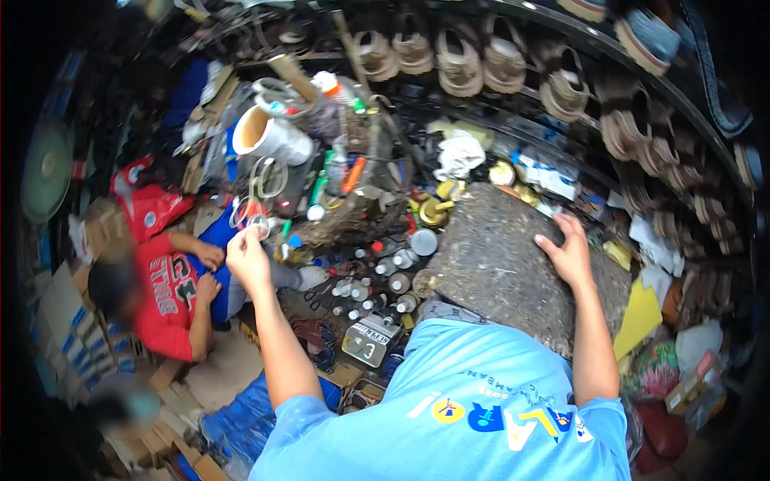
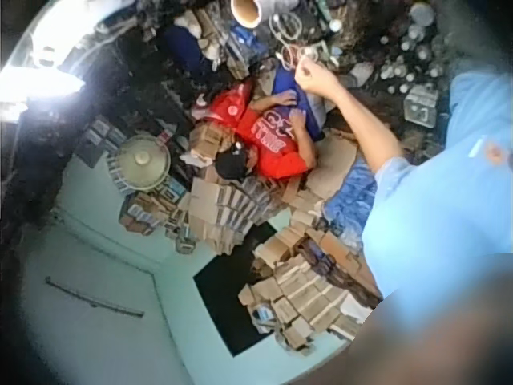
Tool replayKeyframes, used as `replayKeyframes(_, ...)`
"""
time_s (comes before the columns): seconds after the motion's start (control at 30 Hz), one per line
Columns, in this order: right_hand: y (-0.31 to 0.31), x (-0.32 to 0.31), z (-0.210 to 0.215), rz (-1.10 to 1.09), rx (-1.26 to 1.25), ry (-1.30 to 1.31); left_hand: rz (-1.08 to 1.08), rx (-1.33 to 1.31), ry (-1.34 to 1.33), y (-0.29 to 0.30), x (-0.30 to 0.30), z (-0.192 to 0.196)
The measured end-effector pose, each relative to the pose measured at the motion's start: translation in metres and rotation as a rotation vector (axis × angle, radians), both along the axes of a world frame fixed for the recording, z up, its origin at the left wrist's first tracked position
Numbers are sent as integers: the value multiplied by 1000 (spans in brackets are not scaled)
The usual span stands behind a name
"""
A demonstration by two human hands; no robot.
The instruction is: Inspecting, trimming excess material with scissors, and applying glue to shoe components in a workshop.
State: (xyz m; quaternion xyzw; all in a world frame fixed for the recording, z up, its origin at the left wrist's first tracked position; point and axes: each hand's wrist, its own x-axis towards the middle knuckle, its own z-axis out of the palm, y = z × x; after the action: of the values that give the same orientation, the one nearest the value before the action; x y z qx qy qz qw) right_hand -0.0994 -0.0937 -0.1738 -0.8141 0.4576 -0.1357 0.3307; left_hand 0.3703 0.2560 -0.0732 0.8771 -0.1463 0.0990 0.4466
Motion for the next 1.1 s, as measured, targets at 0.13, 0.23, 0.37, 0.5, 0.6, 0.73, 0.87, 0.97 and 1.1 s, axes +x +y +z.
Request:
replayKeyframes(0.13, 40, 17, 31, -87, -107, -439, -412, -169, 283, -92, -151, 27)
replayKeyframes(0.23, 62, 19, 32, 152, -237, -443, -745, -19, 383, -138, -234, -13)
replayKeyframes(0.37, 81, 22, 23, 581, -224, 61, -1033, 434, -87, -151, -264, -43)
replayKeyframes(0.5, 48, 27, 39, 487, -354, 380, -927, 468, -183, -153, -258, -39)
replayKeyframes(0.6, 20, 21, 20, 144, -277, 405, -851, 655, -126, -160, -262, -40)
replayKeyframes(0.73, 50, 23, 25, 449, -200, -67, -837, 751, -5, -153, -255, -27)
replayKeyframes(0.87, 69, 6, 19, 609, -239, -179, -813, 645, -8, -160, -218, 9)
replayKeyframes(0.97, 69, -9, 3, 525, -190, -265, -747, 596, -364, -183, -162, 45)
replayKeyframes(1.1, 71, 8, 24, 378, -116, -261, -636, 628, -915, -242, -55, 76)
